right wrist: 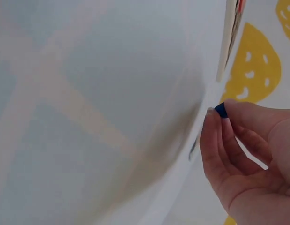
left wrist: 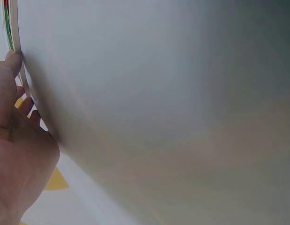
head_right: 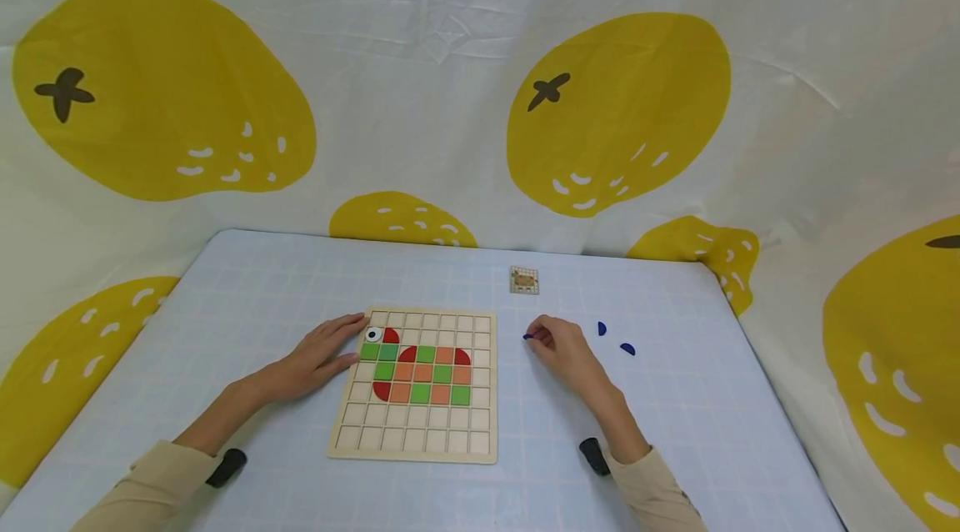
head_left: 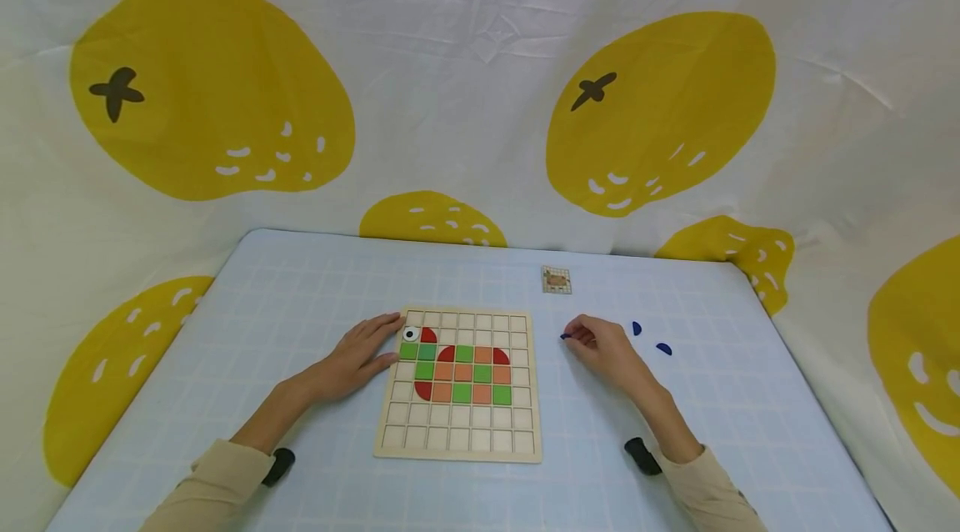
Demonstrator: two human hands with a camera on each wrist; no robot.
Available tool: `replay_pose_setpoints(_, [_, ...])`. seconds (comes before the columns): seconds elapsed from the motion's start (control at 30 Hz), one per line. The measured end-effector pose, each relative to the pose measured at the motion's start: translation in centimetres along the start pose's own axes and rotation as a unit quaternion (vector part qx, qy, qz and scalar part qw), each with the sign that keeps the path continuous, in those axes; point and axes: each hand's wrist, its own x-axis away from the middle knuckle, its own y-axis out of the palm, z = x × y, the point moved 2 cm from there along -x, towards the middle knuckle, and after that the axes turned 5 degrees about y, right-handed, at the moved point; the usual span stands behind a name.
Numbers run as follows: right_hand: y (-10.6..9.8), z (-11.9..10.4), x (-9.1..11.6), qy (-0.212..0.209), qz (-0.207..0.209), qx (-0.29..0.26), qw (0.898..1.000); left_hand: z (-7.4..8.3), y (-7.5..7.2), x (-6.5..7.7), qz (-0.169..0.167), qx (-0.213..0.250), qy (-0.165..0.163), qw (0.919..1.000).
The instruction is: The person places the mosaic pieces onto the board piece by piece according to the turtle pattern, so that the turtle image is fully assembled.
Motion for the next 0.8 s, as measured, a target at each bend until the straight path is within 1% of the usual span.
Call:
replay_pose_setpoints(0.13, [0.2, -0.5, 0.3, -0.008, 0.002, -0.013, 1.000, 0.1, -0.1, 0.0, 0.002, 0.001, 0.000, 1.0000])
replay_pose_setpoints(0.33, [0.8, -1.2, 0.6, 0.007, -0.006, -0.028, 1.000, -0.1, -0.1, -0.1, -0.001, 0.000, 0.000, 1.0000])
replay_pose_setpoints(0.5, [1.3, -2.0, 1.0, 0.001, -0.012, -0.039, 0.999, -0.1, -0.1, -0.1, -0.001, 0.002, -0.002, 1.0000])
replay_pose_setpoints(0.73, [2.3, -3.0, 1.7, 0.010, -0.035, -0.067, 0.997, -0.1, 0.0, -0.1, -0.004, 0.001, -0.001, 1.0000])
replay_pose_setpoints(0.8, [2.5, -3.2, 1.8, 0.006, -0.043, -0.076, 0.996, -0.1, 0.0, 0.0, -0.004, 0.000, -0.002, 1.0000])
